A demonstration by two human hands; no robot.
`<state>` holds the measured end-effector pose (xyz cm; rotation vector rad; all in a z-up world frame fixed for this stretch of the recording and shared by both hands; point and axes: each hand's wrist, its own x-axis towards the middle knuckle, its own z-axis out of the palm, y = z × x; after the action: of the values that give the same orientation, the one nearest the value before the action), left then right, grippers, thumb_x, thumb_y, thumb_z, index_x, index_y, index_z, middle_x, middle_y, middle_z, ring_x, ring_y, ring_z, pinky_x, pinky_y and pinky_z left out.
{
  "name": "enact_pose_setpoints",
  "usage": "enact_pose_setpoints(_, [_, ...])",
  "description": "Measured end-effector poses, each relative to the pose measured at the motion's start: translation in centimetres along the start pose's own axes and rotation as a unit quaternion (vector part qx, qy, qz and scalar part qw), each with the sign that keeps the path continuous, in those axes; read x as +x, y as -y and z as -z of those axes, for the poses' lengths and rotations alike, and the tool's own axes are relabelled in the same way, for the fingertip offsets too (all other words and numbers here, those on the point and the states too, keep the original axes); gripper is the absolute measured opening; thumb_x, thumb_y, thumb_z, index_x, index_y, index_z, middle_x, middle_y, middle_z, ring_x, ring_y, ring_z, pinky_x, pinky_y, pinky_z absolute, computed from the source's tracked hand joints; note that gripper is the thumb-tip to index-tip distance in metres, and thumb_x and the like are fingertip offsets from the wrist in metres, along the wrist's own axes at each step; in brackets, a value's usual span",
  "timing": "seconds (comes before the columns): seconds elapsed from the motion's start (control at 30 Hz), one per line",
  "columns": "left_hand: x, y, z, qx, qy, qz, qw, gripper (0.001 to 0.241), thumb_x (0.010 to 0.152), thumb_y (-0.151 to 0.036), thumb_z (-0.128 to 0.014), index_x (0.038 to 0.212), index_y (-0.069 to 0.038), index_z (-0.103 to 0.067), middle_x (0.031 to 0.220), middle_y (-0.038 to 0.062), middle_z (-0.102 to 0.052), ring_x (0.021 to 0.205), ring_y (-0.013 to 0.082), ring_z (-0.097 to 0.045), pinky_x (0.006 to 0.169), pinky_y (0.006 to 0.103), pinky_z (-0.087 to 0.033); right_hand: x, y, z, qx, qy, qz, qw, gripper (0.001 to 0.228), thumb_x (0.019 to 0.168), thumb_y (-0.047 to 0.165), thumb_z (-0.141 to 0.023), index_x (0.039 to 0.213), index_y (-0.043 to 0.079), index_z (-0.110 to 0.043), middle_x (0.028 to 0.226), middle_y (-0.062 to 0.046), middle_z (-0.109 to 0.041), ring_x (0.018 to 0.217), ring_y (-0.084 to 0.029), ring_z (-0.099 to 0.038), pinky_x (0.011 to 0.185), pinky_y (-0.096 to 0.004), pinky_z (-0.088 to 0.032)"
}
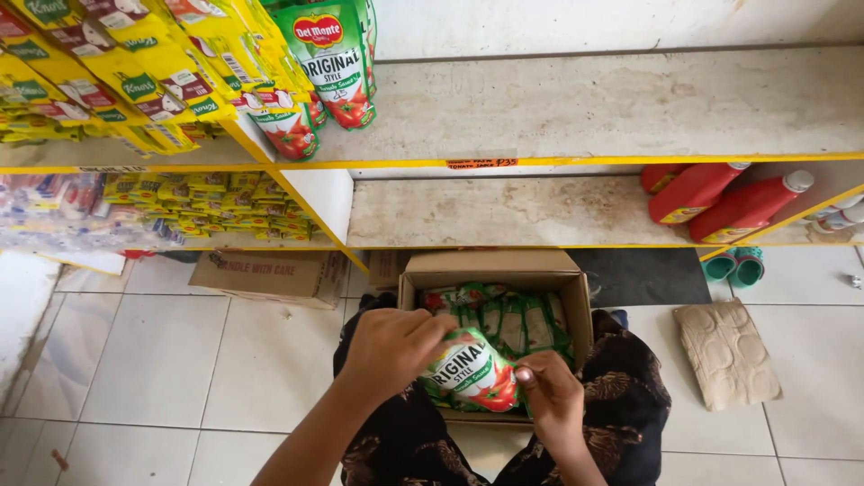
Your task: Restocking grocery store shelves with tomato sauce and paste packets from a cardboard box.
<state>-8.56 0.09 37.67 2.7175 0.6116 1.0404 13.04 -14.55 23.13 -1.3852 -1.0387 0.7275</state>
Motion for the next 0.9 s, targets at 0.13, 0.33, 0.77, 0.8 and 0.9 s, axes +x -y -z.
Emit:
enact_pose_setpoints(0.13, [-1.8,0.1,-0.7,0.045,-0.047,0.061,0.996,0.032,0.081,-0.031,-0.089,0.085,-0.011,-0.065,0.060,-0.001,-0.057,0.048,0.0173,-0.058,0.045,0.0348,-0.043,-1.3,-0.9,-0.5,-0.048,-0.071,0.042,0.995,0.007,0.096,0.005,-0.069,0.094,-0.001,-0.068,0.090,-0.006,-0.068,0.078,-0.013,-0.059,0.070,-0.026,-0.049])
enact_pose_setpoints(0.33, [0.3,1.5,0.7,0.067,-0.058,0.007,0.996,0.032,0.083,-0.034,-0.086,0.082,-0.012,-0.062,0.061,-0.001,-0.057,0.052,0.0183,-0.060,0.048,0.0358,-0.045,0.5,-2.6,-2.0,-0.020,-0.024,0.046,0.998,0.003,0.093,0.004,-0.069,0.093,0.001,-0.068,0.091,-0.007,-0.069,0.078,-0.013,-0.062,0.070,-0.027,-0.051])
enact_pose_setpoints(0.77, [19.4,15.6,7.2,0.233,0.184,-0.016,0.955,0.010,0.075,-0.009,-0.072,0.083,-0.015,-0.074,0.080,0.010,-0.074,0.078,0.0318,-0.074,0.064,0.0472,-0.057,26.2,2.9,-11.6,-0.207,0.026,0.254,0.945,0.009,0.087,0.007,-0.072,0.096,0.007,-0.070,0.090,-0.010,-0.074,0.076,-0.027,-0.070,0.070,-0.038,-0.053])
enact_pose_setpoints(0.8, [20.5,16.3,7.3,0.238,0.184,-0.017,0.954,0.010,0.075,-0.009,-0.072,0.083,-0.015,-0.074,0.080,0.010,-0.074,0.078,0.0318,-0.074,0.064,0.0472,-0.057,27.6,3.4,-12.7,-0.203,0.025,0.257,0.944,0.009,0.087,0.007,-0.072,0.096,0.007,-0.070,0.090,-0.010,-0.074,0.076,-0.027,-0.070,0.070,-0.038,-0.053])
enact_pose_setpoints(0.9, [23.2,18.8,6.9,0.301,0.165,0.005,0.939,0.012,0.073,-0.020,-0.077,0.069,-0.010,-0.072,0.074,0.013,-0.072,0.075,0.0326,-0.074,0.064,0.0470,-0.057,31.5,4.6,-15.7,-0.299,-0.012,0.201,0.933,0.006,0.088,0.012,-0.073,0.093,0.014,-0.071,0.080,-0.003,-0.074,0.076,-0.024,-0.069,0.076,-0.045,-0.043])
